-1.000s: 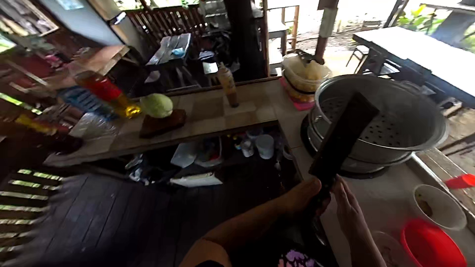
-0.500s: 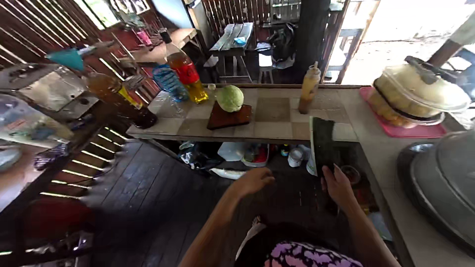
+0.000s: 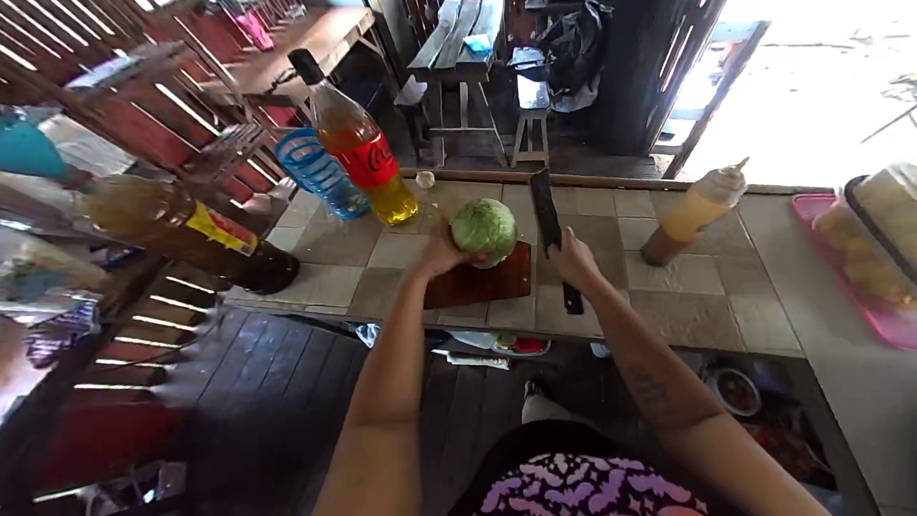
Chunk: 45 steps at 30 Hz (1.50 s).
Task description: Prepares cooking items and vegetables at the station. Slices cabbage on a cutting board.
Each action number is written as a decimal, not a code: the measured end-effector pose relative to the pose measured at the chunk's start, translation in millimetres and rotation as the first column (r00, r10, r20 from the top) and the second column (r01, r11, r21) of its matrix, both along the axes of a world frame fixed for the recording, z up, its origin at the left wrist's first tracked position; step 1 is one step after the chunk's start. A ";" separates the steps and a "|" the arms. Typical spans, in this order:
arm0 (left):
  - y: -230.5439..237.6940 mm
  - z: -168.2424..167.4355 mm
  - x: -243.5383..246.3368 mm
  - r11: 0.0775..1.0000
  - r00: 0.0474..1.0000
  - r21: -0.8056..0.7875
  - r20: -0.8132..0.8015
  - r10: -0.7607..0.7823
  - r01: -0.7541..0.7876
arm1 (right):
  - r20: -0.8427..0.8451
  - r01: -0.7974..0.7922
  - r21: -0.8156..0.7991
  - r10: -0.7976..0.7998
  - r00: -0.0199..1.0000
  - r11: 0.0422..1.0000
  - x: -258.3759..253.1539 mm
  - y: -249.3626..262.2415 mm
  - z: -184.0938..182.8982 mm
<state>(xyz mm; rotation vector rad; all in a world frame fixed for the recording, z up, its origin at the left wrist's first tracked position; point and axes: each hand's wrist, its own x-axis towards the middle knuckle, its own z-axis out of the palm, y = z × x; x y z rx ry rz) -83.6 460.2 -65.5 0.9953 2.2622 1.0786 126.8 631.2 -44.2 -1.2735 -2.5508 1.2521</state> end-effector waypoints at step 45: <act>-29.7 -44.5 6.8 0.870 0.984 0.493 0.153 -0.088 0.001 | 0.205 -0.088 0.441 -0.005 0.979 0.893 -27.1 -88.5 80.4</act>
